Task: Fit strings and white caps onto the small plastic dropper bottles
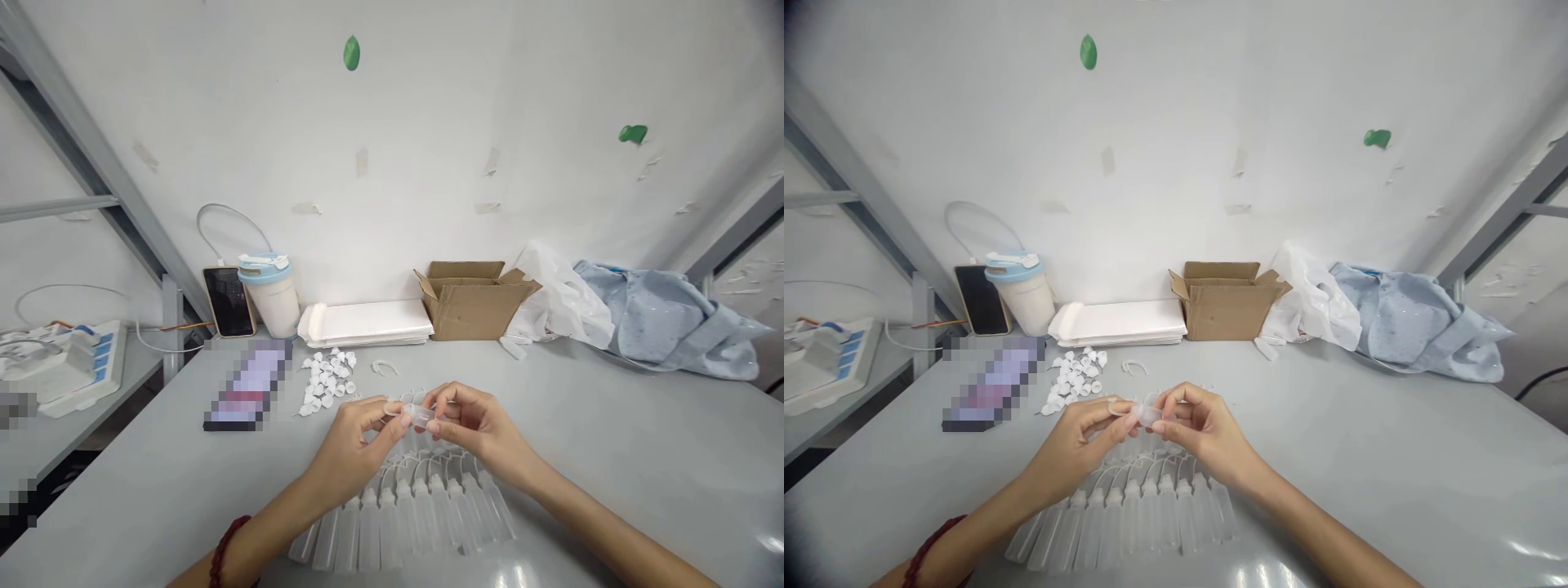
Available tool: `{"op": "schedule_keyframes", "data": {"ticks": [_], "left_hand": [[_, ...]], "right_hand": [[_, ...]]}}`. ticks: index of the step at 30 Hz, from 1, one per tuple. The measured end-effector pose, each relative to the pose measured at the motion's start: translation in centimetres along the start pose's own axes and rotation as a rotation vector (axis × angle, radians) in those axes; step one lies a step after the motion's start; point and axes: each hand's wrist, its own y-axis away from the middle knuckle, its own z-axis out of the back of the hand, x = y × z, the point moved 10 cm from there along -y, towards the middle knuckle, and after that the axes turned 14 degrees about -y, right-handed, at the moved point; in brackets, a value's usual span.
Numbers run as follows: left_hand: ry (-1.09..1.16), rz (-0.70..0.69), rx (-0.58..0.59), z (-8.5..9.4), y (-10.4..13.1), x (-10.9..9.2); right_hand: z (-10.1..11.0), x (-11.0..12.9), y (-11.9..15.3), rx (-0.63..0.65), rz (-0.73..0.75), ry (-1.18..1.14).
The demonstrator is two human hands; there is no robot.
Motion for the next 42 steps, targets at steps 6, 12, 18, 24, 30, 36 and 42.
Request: {"op": "schedule_keyframes", "data": {"ticks": [6,12,18,24,30,36,42], "left_hand": [[0.121,0.092,0.052,-0.6,-0.1,1.1],[0.291,0.146,0.058,-0.5,-0.1,1.5],[0.338,0.166,0.083,-1.0,-0.2,1.9],[0.476,0.154,0.11,-1.7,-0.4,2.1],[0.303,0.117,-0.006,-0.6,-0.3,1.9],[-0.268,-0.275,-0.331,2.0,1.1,-2.3],[-0.475,-0.576,-0.242,-0.7,1.3,-5.0]], "right_hand": [[0.3,-0.4,0.0,-0.019,-0.016,0.023],[0.1,-0.6,0.1,-0.016,-0.02,0.031],[0.1,-1.3,0.0,-0.02,-0.029,0.003],[-0.3,-1.6,0.3,0.03,-0.014,0.199],[-0.7,-1.0,0.5,0.044,0.03,0.257],[0.1,-1.1,0.3,-0.046,-0.026,0.066],[0.7,-0.4,0.3,-0.107,-0.059,-0.032]]}}
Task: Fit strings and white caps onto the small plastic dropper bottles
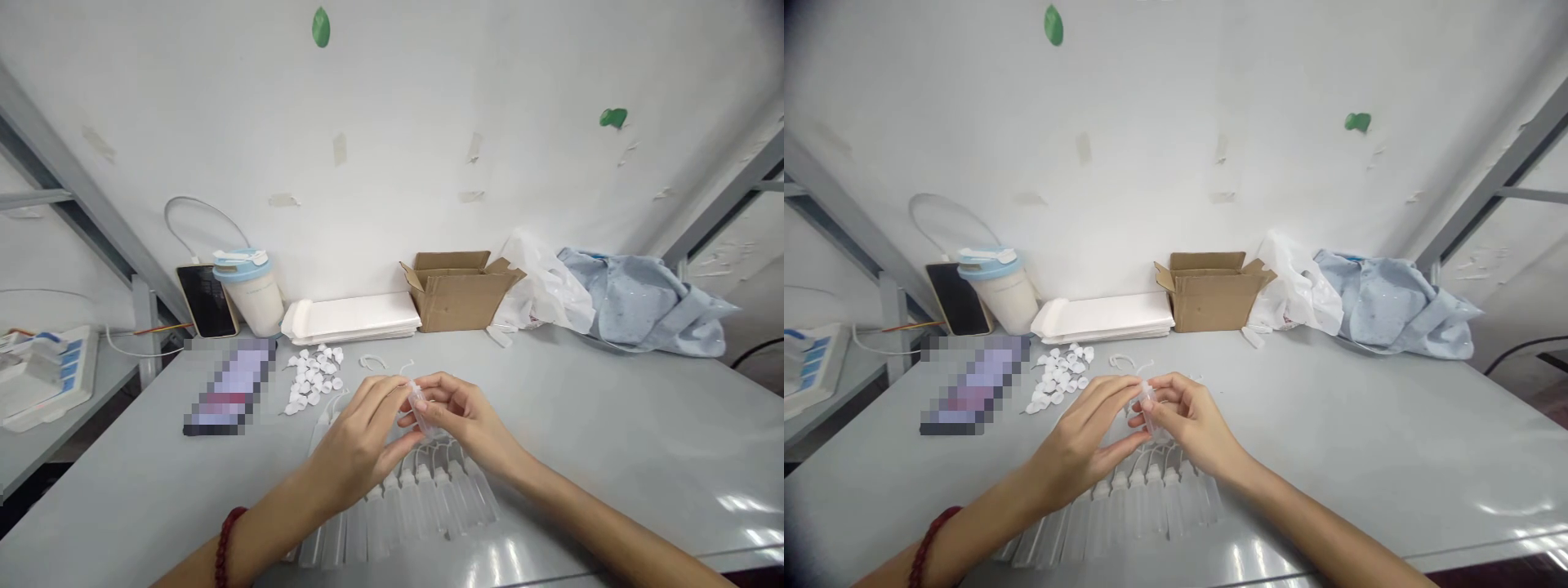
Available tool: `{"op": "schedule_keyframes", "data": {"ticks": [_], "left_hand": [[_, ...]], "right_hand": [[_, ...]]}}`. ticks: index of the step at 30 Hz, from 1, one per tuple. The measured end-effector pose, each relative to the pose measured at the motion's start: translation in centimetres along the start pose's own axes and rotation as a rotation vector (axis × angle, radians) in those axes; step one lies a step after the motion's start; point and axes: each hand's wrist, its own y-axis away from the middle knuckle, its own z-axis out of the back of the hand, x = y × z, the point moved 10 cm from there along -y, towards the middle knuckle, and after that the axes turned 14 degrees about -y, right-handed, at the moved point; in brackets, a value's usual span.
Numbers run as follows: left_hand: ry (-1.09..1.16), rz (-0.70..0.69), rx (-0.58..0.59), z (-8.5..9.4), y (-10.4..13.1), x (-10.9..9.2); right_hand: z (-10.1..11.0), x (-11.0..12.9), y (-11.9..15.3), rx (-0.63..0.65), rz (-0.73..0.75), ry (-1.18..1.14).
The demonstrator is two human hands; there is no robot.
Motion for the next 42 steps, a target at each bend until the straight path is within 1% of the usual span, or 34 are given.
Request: {"op": "schedule_keyframes", "data": {"ticks": [3,7,12,13,15,17,18,20,22,24,27,30,33,38,42], "left_hand": [[-0.046,-0.021,-0.019,-0.3,-0.7,-0.7],[-0.085,0.014,-0.01,-0.8,-1.8,-1.3],[-0.113,0.031,-0.089,-0.4,-3.5,-1.9],[-0.115,0.027,-0.091,-0.4,-3.7,-2.1],[-0.103,0.016,-0.081,-0.7,-4.1,-2.6],[-0.054,-0.011,-0.026,-1.4,-4.1,-3.6],[-0.018,-0.032,0.024,-2.0,-3.9,-4.3],[0.055,-0.078,0.158,-3.5,-3.5,-5.9],[0.097,-0.113,0.291,-5.0,-2.8,-7.4],[0.103,-0.15,0.396,-6.3,-2.2,-8.6],[0.041,-0.196,0.5,-8.0,-1.5,-9.4],[-0.041,-0.209,0.544,-9.0,-1.1,-9.4],[-0.091,-0.198,0.549,-9.6,-0.9,-9.1],[-0.129,-0.163,0.564,-9.8,-1.0,-8.8],[-0.117,-0.152,0.581,-9.6,-1.1,-8.9]], "right_hand": [[0.6,1.0,-0.2,-0.02,0.008,0.015],[1.9,2.5,-0.4,-0.083,0.056,0.025],[2.5,3.5,-0.2,-0.101,0.106,-0.015],[2.8,3.6,-0.2,-0.123,0.114,-0.01],[4.2,4.4,0.1,-0.231,0.166,0.016],[6.0,5.8,0.6,-0.373,0.262,0.062],[6.8,6.5,0.9,-0.433,0.315,0.089],[7.9,7.8,1.2,-0.503,0.392,0.149],[8.6,8.6,1.3,-0.542,0.434,0.215],[9.0,9.0,1.3,-0.558,0.452,0.264],[9.0,9.1,1.1,-0.553,0.463,0.31],[8.5,9.0,1.0,-0.541,0.475,0.372],[8.2,8.9,1.0,-0.532,0.48,0.434],[8.3,8.9,0.7,-0.53,0.476,0.513],[8.6,8.9,0.5,-0.544,0.467,0.594]]}}
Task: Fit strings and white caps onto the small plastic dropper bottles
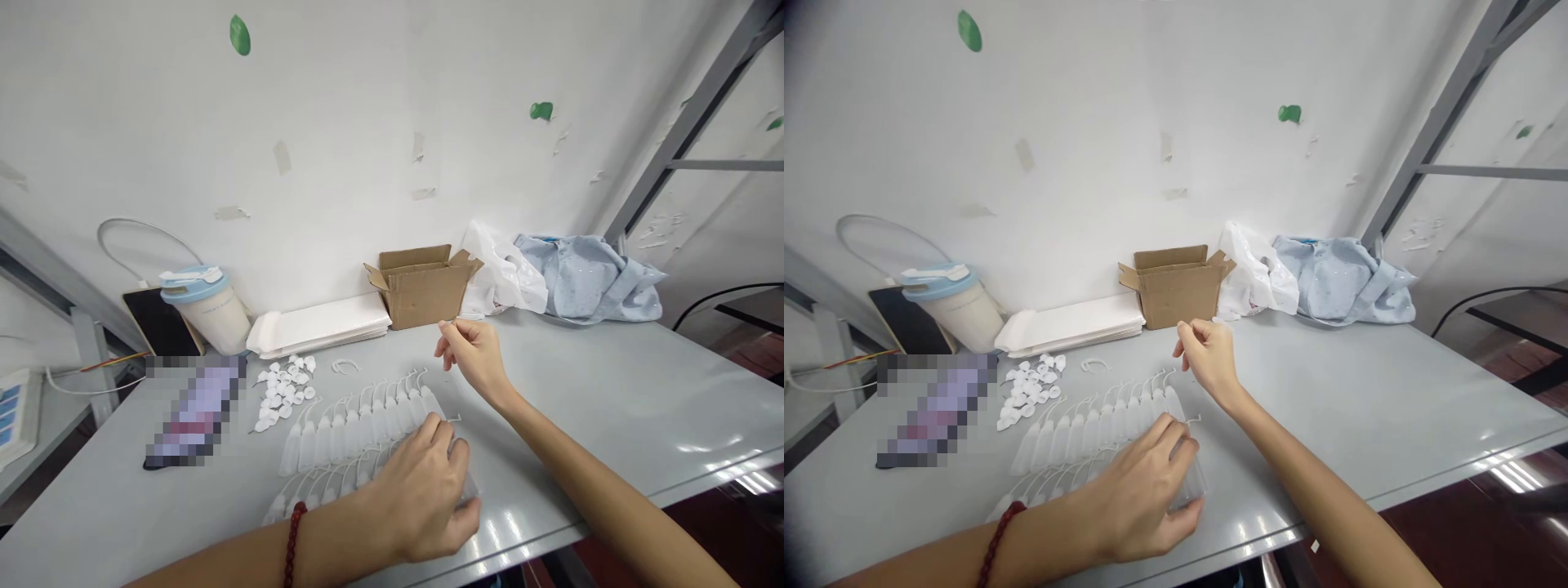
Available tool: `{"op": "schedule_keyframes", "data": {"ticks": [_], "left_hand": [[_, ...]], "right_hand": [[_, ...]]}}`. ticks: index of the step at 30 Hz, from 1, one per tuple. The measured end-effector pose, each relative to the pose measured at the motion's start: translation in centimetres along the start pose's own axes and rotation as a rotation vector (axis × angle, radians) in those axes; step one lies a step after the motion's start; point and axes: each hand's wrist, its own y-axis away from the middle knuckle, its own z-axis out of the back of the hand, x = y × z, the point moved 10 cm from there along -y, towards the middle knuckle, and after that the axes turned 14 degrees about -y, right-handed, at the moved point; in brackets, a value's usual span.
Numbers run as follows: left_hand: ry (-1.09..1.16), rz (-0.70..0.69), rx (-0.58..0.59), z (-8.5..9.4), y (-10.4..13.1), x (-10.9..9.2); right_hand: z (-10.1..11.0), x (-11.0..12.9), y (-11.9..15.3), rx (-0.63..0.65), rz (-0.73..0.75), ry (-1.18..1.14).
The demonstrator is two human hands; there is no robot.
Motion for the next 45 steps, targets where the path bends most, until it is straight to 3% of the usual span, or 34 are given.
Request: {"op": "schedule_keyframes", "data": {"ticks": [3,6,10,14,16,19,30,40,45], "left_hand": [[0.05,0.013,-0.014,0.8,0.3,0.5],[0.128,0.072,-0.065,1.8,0.8,2.6],[0.118,0.282,-0.194,3.0,2.4,9.5],[0.04,0.522,-0.147,2.3,4.8,17.5],[0.022,0.566,-0.127,2.0,5.7,20.2],[0.008,0.58,-0.1,1.6,6.3,22.4],[0.025,0.565,-0.097,0.1,4.6,22.8],[0.093,0.667,-0.179,1.4,6.6,22.5],[0.114,0.582,-0.166,0.8,6.2,21.9]], "right_hand": [[0.3,-0.3,-0.5,-0.001,0.011,0.098],[0.8,-1.1,-1.5,0.021,0.021,0.253],[1.8,-2.8,-3.0,0.074,0.018,0.557],[3.6,-4.6,-4.1,0.089,-0.02,0.823],[4.5,-5.3,-4.5,0.091,-0.044,0.916],[5.4,-6.4,-5.1,0.111,-0.08,1.002],[5.1,-9.8,-5.8,0.206,-0.084,1.065],[4.7,-9.8,-5.5,0.157,-0.064,0.987],[3.6,-9.0,-5.1,0.155,0.002,0.865]]}}
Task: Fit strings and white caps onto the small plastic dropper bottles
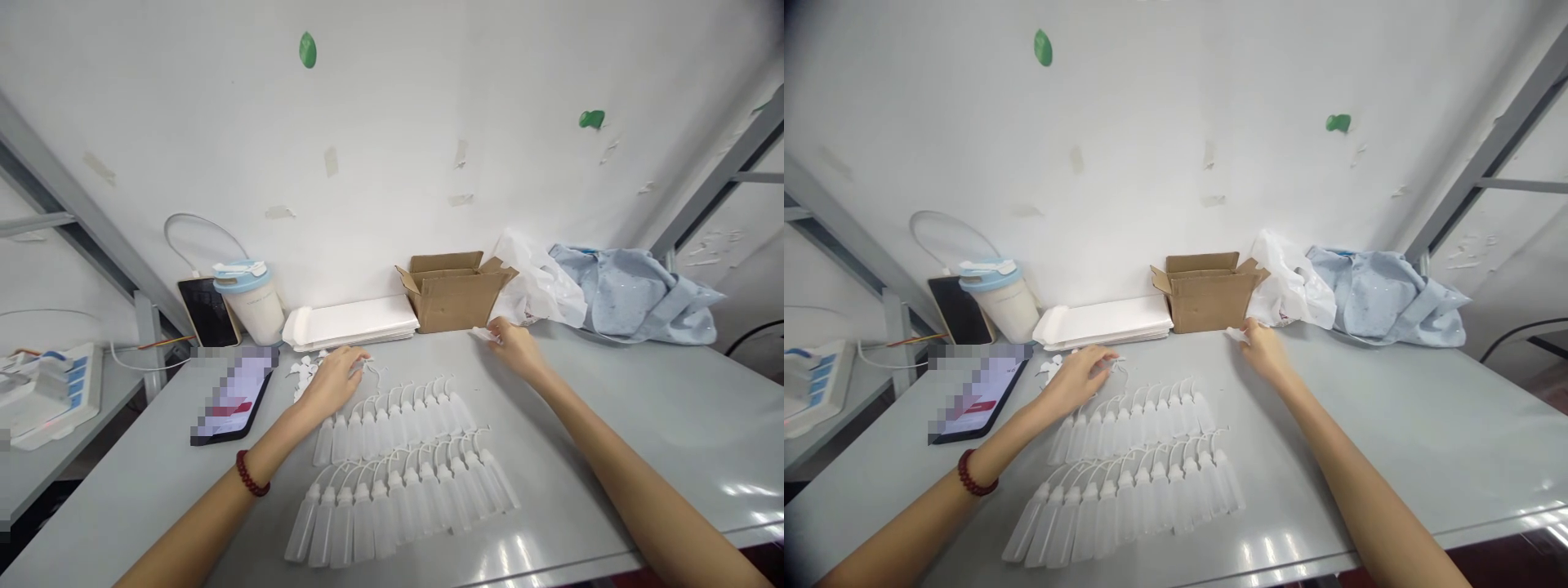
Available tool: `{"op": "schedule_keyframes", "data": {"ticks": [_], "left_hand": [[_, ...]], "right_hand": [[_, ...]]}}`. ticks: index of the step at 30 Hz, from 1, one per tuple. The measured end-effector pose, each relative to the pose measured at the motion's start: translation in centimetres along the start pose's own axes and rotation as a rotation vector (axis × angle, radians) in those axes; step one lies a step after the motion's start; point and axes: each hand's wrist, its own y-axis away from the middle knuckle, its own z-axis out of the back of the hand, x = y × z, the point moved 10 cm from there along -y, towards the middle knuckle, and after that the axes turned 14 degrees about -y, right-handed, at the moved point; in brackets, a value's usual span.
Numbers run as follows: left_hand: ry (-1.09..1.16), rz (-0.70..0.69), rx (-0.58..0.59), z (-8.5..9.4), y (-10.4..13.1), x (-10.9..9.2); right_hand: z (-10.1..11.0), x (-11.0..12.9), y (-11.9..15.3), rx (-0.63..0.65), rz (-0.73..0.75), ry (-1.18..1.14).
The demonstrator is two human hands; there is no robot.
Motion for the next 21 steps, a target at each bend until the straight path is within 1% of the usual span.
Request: {"op": "schedule_keyframes", "data": {"ticks": [3,6,11,14,17,19,21], "left_hand": [[0.009,-0.044,0.022,-0.6,-0.3,-0.3],[0.028,-0.031,0.031,-0.7,-0.7,-0.2],[0.118,0.041,-0.008,0.4,-0.7,0.3],[0.226,0.113,-0.049,1.1,-0.1,0.8],[0.383,0.208,-0.078,1.3,0.9,1.2],[0.483,0.253,-0.07,1.2,1.5,1.0],[0.624,0.287,-0.029,0.9,2.1,0.5]], "right_hand": [[-0.2,1.7,0.5,-0.002,0.067,-0.09],[-0.4,3.9,1.3,0.006,0.138,-0.17],[-0.6,7.5,3.0,0.033,0.243,-0.274],[-0.7,9.1,3.9,0.05,0.287,-0.318],[-0.9,10.7,4.8,0.083,0.34,-0.358],[-1.0,11.7,5.5,0.114,0.38,-0.379],[-1.2,12.7,6.2,0.143,0.424,-0.401]]}}
